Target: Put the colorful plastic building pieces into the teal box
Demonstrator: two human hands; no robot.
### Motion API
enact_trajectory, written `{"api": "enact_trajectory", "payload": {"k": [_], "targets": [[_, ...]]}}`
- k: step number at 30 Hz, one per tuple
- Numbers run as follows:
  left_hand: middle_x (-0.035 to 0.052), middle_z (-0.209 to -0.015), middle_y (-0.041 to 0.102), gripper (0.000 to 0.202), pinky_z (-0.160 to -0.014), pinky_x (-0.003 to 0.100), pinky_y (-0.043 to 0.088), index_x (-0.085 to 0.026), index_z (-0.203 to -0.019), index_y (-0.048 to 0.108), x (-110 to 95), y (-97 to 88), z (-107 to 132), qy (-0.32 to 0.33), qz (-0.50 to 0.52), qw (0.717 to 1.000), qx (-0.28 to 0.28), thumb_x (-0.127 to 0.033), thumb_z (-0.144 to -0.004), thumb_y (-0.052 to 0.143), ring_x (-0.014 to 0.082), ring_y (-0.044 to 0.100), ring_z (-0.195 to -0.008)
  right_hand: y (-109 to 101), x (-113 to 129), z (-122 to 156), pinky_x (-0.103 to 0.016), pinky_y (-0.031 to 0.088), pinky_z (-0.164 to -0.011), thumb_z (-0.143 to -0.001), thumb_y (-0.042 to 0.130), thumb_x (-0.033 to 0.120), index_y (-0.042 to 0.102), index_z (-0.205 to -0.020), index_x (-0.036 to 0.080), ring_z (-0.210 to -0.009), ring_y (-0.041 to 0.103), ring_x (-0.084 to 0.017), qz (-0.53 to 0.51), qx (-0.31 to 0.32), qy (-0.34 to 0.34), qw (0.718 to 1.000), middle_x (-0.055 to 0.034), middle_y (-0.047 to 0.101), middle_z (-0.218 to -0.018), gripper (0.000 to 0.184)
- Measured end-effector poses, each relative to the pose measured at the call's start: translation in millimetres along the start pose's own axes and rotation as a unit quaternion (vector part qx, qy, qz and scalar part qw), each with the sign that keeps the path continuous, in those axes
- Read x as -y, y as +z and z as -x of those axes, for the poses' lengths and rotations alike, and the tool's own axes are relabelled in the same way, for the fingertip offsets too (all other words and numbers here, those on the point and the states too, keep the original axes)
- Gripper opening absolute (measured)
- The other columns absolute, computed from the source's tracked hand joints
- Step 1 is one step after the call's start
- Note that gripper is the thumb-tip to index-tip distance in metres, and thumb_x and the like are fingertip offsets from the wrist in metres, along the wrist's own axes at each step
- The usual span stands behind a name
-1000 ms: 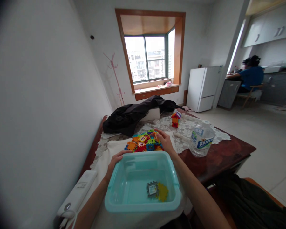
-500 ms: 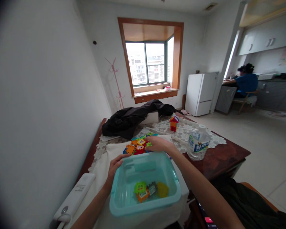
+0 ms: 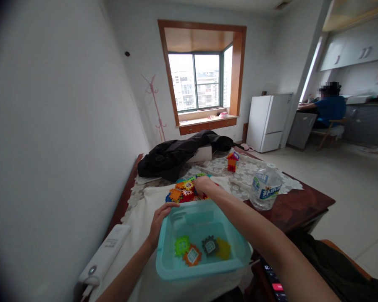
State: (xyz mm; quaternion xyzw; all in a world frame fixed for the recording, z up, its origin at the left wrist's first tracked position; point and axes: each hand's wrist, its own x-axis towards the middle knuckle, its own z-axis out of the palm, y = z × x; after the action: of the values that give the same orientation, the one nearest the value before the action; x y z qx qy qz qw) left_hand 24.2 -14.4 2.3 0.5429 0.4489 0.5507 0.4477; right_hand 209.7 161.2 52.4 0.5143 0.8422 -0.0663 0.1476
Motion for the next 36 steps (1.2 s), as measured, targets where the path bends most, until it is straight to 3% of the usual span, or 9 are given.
{"api": "enact_trajectory", "payload": {"k": [6, 9, 12, 16, 18, 22, 25, 30, 36], "targets": [[0.0053, -0.088, 0.073, 0.029, -0.080, 0.031, 0.046, -0.018, -0.096, 0.082, 8, 1.8, 0, -0.006, 0.004, 1.000, 0.003, -0.038, -0.091, 0.062, 0.0223, 0.061, -0.086, -39, -11, 12, -0.032, 0.060, -0.083, -0.067, 0.094, 0.027, 0.081, -0.111, 0.014, -0.106, 0.076, -0.034, 0.026, 0.005, -0.025, 0.999, -0.0175, 0.079, -0.118, 0.048], [0.0048, -0.089, 0.073, 0.029, -0.075, 0.029, 0.045, -0.018, -0.097, 0.082, 8, 1.3, -1, -0.007, 0.009, 1.000, 0.015, -0.040, -0.090, 0.064, 0.0203, 0.060, -0.081, -46, -13, 12, -0.029, 0.057, -0.084, -0.070, 0.094, 0.029, 0.077, -0.116, 0.013, -0.107, 0.073, -0.031, -0.075, -0.081, -0.085, 0.990, -0.0161, 0.077, -0.120, 0.051], [0.0045, -0.086, 0.073, 0.029, -0.071, 0.028, 0.044, -0.017, -0.096, 0.082, 5, -0.9, -3, -0.008, 0.002, 1.000, 0.016, -0.040, -0.088, 0.066, 0.0190, 0.058, -0.076, -39, -12, 16, -0.027, 0.054, -0.082, -0.082, 0.085, 0.042, 0.071, -0.118, 0.014, -0.100, 0.070, -0.023, -0.287, -0.142, -0.219, 0.922, -0.0096, 0.076, -0.114, 0.047], [0.0056, -0.088, 0.076, 0.029, -0.073, 0.029, 0.046, -0.016, -0.095, 0.083, 6, -2.3, -6, -0.008, 0.006, 1.000, 0.009, -0.038, -0.087, 0.067, 0.0210, 0.062, -0.080, -30, -6, 29, -0.027, 0.054, -0.081, -0.084, 0.081, 0.060, 0.072, -0.110, 0.014, -0.088, 0.068, -0.017, -0.477, 0.064, -0.380, 0.790, -0.0055, 0.076, -0.102, 0.054], [0.0051, -0.089, 0.077, 0.028, -0.075, 0.029, 0.046, -0.017, -0.095, 0.083, 6, -1.8, -6, -0.010, 0.022, 1.000, 0.007, -0.038, -0.086, 0.068, 0.0215, 0.063, -0.082, -29, 0, 32, -0.028, 0.054, -0.081, -0.085, 0.079, 0.065, 0.075, -0.105, 0.013, -0.086, 0.068, -0.017, -0.472, 0.128, -0.413, 0.768, -0.0066, 0.076, -0.098, 0.056], [0.0043, -0.088, 0.076, 0.027, -0.074, 0.029, 0.044, -0.018, -0.095, 0.083, 4, -0.9, -5, -0.011, 0.020, 1.000, 0.013, -0.038, -0.087, 0.067, 0.0198, 0.060, -0.079, -21, 11, 19, -0.026, 0.051, -0.073, -0.101, 0.061, 0.051, 0.078, -0.102, 0.013, -0.083, 0.068, -0.018, -0.359, -0.045, -0.356, 0.862, -0.0078, 0.077, -0.093, 0.042], [0.0050, -0.090, 0.076, 0.028, -0.077, 0.029, 0.043, -0.018, -0.094, 0.084, -1, -0.4, -4, 0.005, -0.007, 1.000, 0.018, -0.037, -0.088, 0.064, 0.0206, 0.060, -0.083, -4, 10, 4, -0.027, 0.052, -0.081, -0.093, 0.070, 0.031, 0.076, -0.121, 0.015, -0.101, 0.071, -0.024, -0.204, -0.167, -0.254, 0.930, -0.0122, 0.077, -0.116, 0.032], [0.0048, -0.087, 0.073, 0.030, -0.070, 0.029, 0.041, -0.017, -0.095, 0.084, -6, 3.0, -1, 0.004, -0.007, 1.000, 0.020, -0.039, -0.088, 0.065, 0.0186, 0.055, -0.075, 17, 1, -8, -0.031, 0.056, -0.089, -0.071, 0.090, 0.043, 0.067, -0.139, 0.018, -0.119, 0.069, -0.034, -0.054, -0.102, -0.154, 0.981, -0.0181, 0.068, -0.140, 0.076], [0.0026, -0.076, 0.069, 0.030, -0.063, 0.026, 0.039, -0.017, -0.094, 0.085, -5, 2.1, 1, 0.001, 0.013, 1.000, 0.017, -0.041, -0.086, 0.068, 0.0151, 0.051, -0.067, 9, 0, -11, -0.024, 0.051, -0.080, -0.086, 0.074, 0.032, 0.076, -0.124, 0.020, -0.106, 0.074, -0.026, -0.075, -0.115, -0.166, 0.976, -0.0098, 0.079, -0.122, 0.039]]}}
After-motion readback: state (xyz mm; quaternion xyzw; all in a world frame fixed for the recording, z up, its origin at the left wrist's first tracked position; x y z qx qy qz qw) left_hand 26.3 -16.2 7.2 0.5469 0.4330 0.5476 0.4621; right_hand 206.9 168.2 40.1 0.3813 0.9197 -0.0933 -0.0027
